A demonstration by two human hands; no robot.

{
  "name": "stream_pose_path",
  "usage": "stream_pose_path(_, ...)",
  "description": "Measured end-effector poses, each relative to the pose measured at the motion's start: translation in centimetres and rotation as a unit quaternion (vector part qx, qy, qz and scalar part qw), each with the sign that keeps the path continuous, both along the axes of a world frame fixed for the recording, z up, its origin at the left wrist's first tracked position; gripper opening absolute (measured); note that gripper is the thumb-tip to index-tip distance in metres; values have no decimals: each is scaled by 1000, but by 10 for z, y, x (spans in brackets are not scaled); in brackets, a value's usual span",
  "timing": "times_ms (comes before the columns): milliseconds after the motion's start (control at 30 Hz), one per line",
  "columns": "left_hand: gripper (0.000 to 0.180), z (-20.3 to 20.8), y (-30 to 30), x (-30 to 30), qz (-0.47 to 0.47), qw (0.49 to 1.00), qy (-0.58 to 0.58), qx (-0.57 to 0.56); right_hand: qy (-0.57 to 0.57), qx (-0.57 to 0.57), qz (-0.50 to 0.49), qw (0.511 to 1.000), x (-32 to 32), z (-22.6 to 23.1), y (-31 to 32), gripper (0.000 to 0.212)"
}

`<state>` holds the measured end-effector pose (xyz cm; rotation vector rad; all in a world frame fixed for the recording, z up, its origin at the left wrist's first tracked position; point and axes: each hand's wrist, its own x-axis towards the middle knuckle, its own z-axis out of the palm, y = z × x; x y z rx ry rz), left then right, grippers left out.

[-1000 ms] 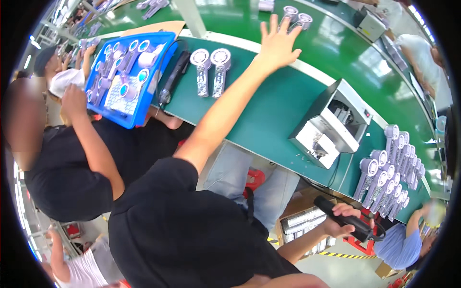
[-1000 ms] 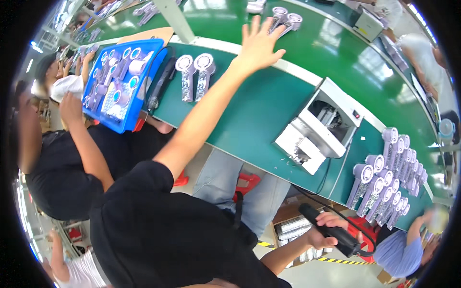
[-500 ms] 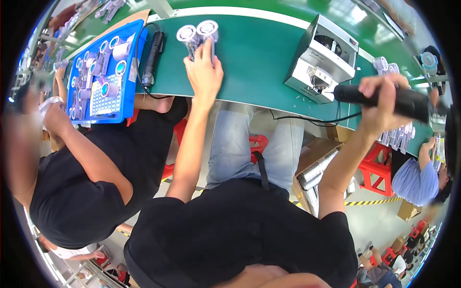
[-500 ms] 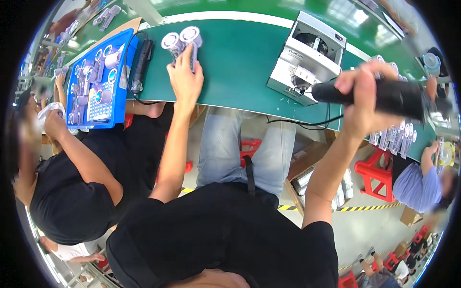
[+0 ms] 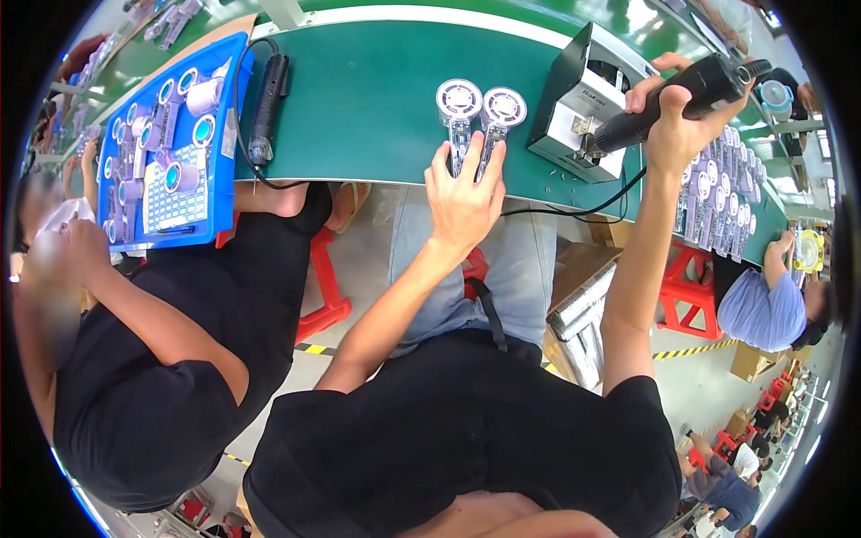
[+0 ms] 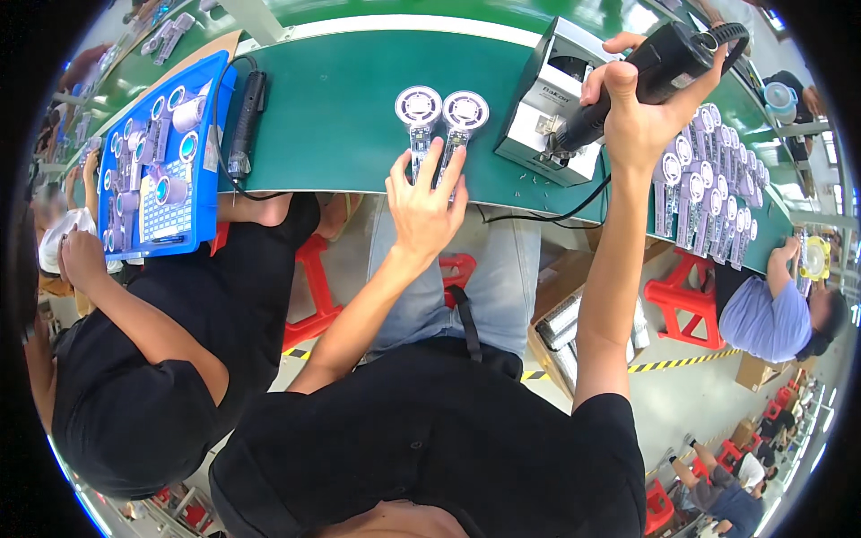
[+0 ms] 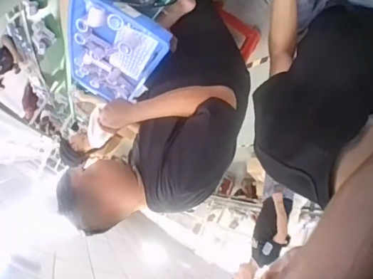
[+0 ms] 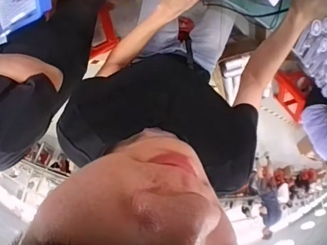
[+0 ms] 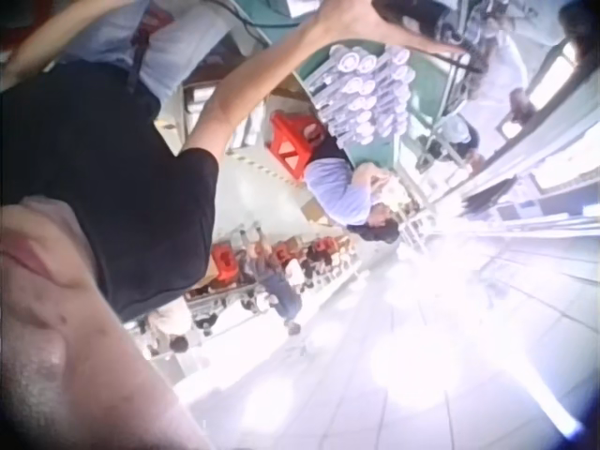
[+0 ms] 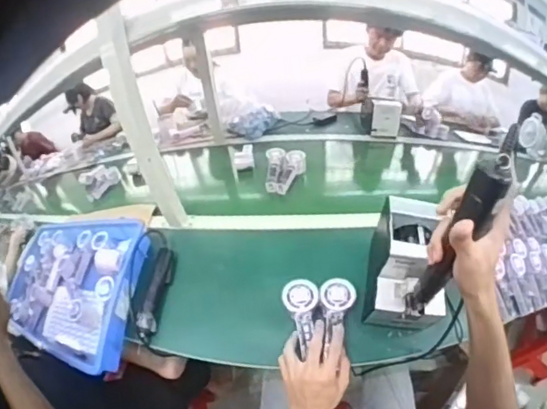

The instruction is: Assembling and soldering electronic components on a production line.

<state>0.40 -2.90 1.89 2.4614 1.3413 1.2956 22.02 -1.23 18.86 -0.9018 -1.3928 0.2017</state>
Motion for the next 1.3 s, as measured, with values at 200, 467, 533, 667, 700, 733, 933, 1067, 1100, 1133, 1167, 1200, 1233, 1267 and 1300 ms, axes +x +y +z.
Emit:
stream_pose_path(200, 50, -15, 8, -1, -84, 996, -6, 30, 81, -58, -30, 995, 7, -4, 7, 77)
stream_pose_path(467, 49, -25, 11, 5, -73, 995, -32, 61, 171, 0, 102, 980, -35, -21, 0, 78)
stream_pose_path(533, 49, -24, 11, 4, -68, 995, -36, 66, 134, 12, 114, 984, -49, -26, 12, 87)
stream_pose_path(667, 48, -22, 11, 6, -66, 995, -21, 68, 80, 26, 94, 992, -68, -30, 28, 95)
stream_pose_path(700, 48, -21, 11, 7, -67, 995, -21, 68, 80, 25, 94, 992, -69, -31, 30, 95)
stream_pose_path(733, 47, -21, 11, 6, -67, 995, -21, 68, 68, 23, 93, 993, -71, -32, 32, 96)
stream_pose_path(933, 47, -21, 11, 6, -67, 995, -23, 65, 45, 25, 90, 995, -73, -35, 35, 93)
stream_pose_path(1067, 47, -24, 12, 6, -65, 996, -26, 61, 43, 25, 88, 995, -75, -36, 36, 91)
stream_pose_path(1100, 46, -25, 12, 6, -64, 996, -26, 60, 39, 21, 92, 995, -76, -36, 36, 90)
stream_pose_path(1133, 46, -24, 12, 6, -63, 996, -27, 60, 39, 19, 91, 995, -78, -38, 36, 90)
stream_pose_path(1167, 46, -24, 12, 7, -64, 996, -27, 58, 51, 40, 72, 995, -81, -40, 37, 73)
stream_pose_path(1200, 46, -24, 11, 7, -64, 996, -27, 59, 63, 62, 54, 995, -82, -43, 37, 57)
stream_pose_path(1233, 45, -24, 12, 7, -64, 996, -28, 60, 63, 59, 54, 995, -81, -46, 36, 57)
stream_pose_path(1267, 45, -24, 12, 7, -64, 996, -27, 57, 57, 45, 56, 996, -79, -49, 36, 38)
stream_pose_path(1300, 45, -25, 12, 7, -63, 996, -34, 56, 50, 32, 59, 996, -78, -51, 35, 25)
